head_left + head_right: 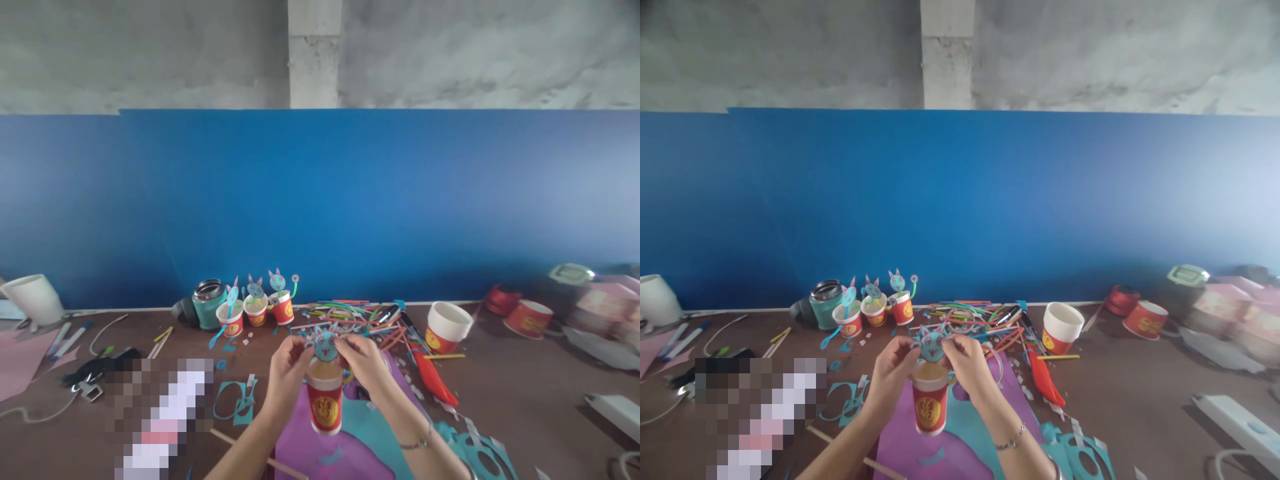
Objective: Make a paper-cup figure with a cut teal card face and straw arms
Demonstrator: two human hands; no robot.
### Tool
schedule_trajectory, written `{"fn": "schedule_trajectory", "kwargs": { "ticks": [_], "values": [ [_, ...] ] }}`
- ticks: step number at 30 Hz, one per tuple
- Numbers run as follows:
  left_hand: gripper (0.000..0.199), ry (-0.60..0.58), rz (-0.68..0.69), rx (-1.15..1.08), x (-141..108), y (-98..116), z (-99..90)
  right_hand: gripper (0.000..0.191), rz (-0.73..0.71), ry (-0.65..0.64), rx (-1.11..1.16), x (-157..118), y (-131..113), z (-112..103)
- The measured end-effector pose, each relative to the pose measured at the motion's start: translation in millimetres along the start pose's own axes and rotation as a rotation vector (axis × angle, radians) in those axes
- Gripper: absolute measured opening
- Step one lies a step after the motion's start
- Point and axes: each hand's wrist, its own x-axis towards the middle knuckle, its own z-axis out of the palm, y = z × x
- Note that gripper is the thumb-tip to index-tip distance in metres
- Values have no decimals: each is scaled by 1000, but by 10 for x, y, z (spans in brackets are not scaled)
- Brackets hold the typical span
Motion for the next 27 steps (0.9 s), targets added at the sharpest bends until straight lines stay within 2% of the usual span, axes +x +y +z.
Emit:
{"fn": "schedule_trajectory", "kwargs": {
  "ticks": [4, 10, 15, 19, 22, 27],
  "values": [
    [20, 19, -26, -103, -25, -50, 37, 36, 20, 9, -43, -47, -92, -5],
    [18, 70, -4, -112, -15, -149, 19, 36, 24, 18, -67, -67, -115, 1],
    [22, -9, -86, -171, 3, -98, 30, 29, -42, -24, -59, -25, -25, 2],
    [30, -59, -132, -188, -9, -54, 50, 39, -94, -6, -164, -2, 20, 9],
    [27, -38, -110, -126, -18, -45, 45, 49, -163, 12, -220, 1, 36, 15],
    [15, 13, 4, -66, -37, -56, 46, 48, -59, -25, -150, -32, 24, 42]
  ]
}}
